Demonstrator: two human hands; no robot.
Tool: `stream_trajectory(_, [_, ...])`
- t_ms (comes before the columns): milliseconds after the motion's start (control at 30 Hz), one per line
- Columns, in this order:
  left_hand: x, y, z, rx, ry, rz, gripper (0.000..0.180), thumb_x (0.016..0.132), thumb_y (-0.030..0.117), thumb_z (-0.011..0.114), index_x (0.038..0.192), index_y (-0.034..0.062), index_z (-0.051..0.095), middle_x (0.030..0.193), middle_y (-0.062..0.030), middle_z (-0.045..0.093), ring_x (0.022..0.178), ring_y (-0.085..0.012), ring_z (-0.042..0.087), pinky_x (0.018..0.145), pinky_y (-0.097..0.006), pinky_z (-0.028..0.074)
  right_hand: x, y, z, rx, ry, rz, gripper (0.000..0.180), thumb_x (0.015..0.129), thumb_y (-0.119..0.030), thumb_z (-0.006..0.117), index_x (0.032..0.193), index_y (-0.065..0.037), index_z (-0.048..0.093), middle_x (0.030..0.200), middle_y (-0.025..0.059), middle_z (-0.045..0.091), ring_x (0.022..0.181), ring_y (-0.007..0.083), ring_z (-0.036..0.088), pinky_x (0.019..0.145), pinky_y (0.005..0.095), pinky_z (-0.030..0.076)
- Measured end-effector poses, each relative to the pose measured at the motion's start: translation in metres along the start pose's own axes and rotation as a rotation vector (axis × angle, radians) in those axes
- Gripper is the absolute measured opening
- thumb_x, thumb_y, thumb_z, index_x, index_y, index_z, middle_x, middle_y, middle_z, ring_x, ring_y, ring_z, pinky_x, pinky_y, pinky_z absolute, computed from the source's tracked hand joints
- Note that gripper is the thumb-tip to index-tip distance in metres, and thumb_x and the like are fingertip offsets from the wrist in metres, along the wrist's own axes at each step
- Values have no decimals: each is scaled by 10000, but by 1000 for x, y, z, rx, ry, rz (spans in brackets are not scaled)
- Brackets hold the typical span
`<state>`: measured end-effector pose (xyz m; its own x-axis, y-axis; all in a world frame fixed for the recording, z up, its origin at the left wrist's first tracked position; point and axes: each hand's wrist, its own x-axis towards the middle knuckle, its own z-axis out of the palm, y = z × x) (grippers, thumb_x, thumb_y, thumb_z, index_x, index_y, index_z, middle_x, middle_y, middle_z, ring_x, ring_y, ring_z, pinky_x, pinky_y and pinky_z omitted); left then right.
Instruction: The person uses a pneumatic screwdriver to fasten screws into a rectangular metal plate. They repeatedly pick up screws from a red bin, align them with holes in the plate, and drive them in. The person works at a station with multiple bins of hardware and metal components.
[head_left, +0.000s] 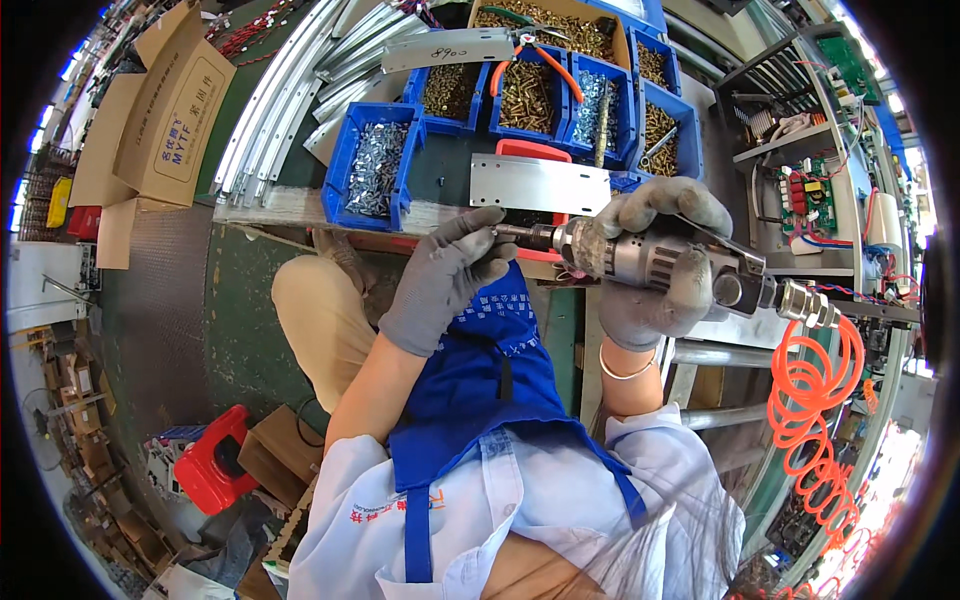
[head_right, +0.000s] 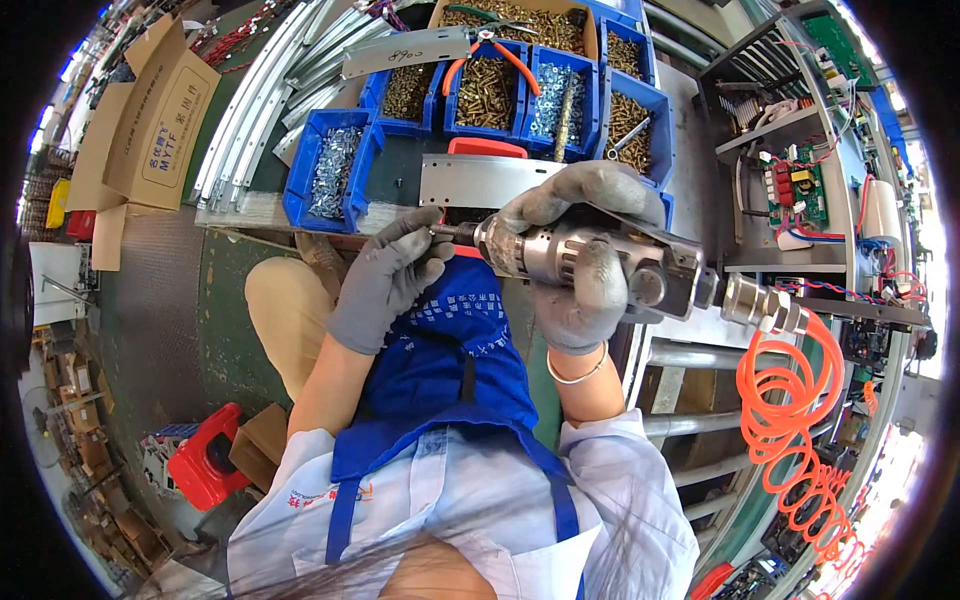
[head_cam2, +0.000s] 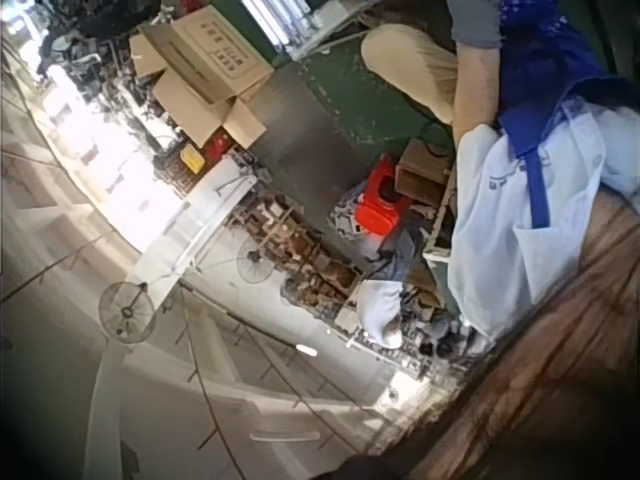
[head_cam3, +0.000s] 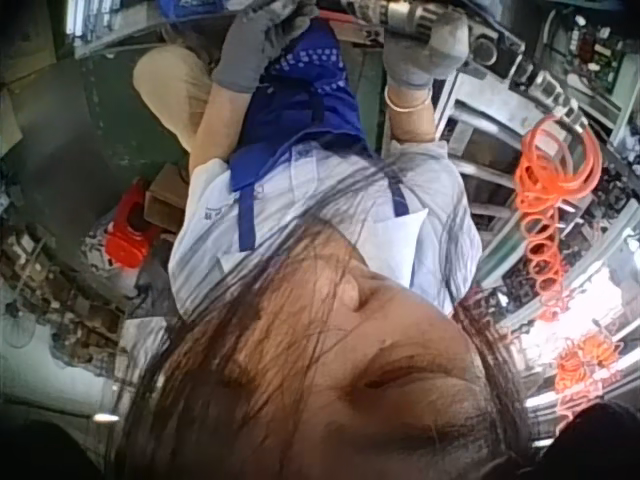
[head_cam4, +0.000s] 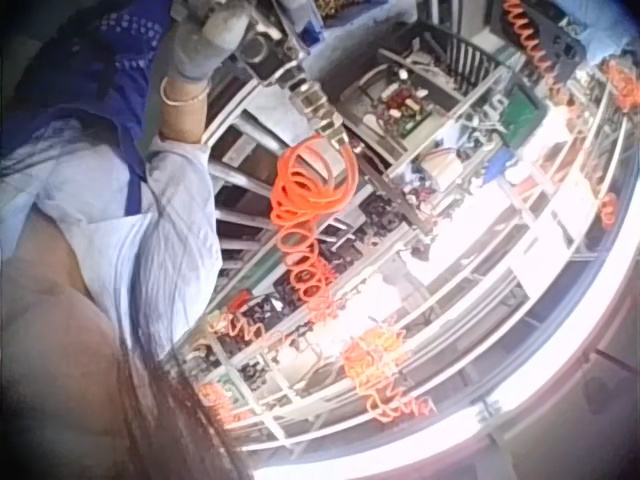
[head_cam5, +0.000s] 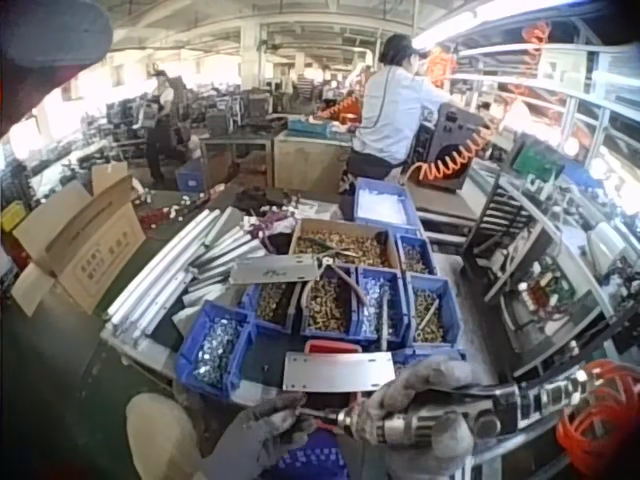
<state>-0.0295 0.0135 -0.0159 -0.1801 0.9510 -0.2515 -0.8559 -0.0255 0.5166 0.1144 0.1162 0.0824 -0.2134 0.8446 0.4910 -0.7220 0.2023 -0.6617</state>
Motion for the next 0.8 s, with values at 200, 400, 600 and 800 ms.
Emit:
stream_trajectory(200, [-4, 1, 22, 127, 11, 8, 336, 915, 121, 586, 1216, -21, 544, 1045, -137, 642, 908, -203, 671, 702, -246, 585, 1, -2, -1, 79, -42, 99, 400, 793, -207, 664, 1148, -85, 527, 946, 109, 557, 783, 216, 589, 622, 400, 568])
stream_trajectory(400, [3, 2, 8, -10, 90, 5, 223, 925, 116, 580, 1102, -20, 590, 944, -124, 666, 816, -188, 678, 650, -238, 590, 5, -9, -3, 56, -26, 12, 383, 798, -199, 645, 1144, -86, 527, 984, 102, 550, 805, 220, 586, 634, 406, 564])
stream_trajectory(600, [8, 1, 1, -113, 17, -130, 205, 926, 175, 598, 1057, 18, 599, 909, -100, 656, 744, -148, 645, 531, -190, 516, 5, -9, -9, 78, -32, 50, 384, 789, -189, 611, 1144, -73, 521, 996, 119, 565, 817, 228, 590, 666, 401, 555])
stream_trajectory(800, [13, 3, 8, 50, 7, -112, 208, 917, 196, 616, 1029, 21, 605, 856, -74, 643, 718, -122, 603, 491, -174, 452, 9, -6, -13, 66, 40, 37, 399, 864, -280, 458, 1162, -28, 544, 1019, 125, 552, 798, 206, 499, 653, 369, 473])
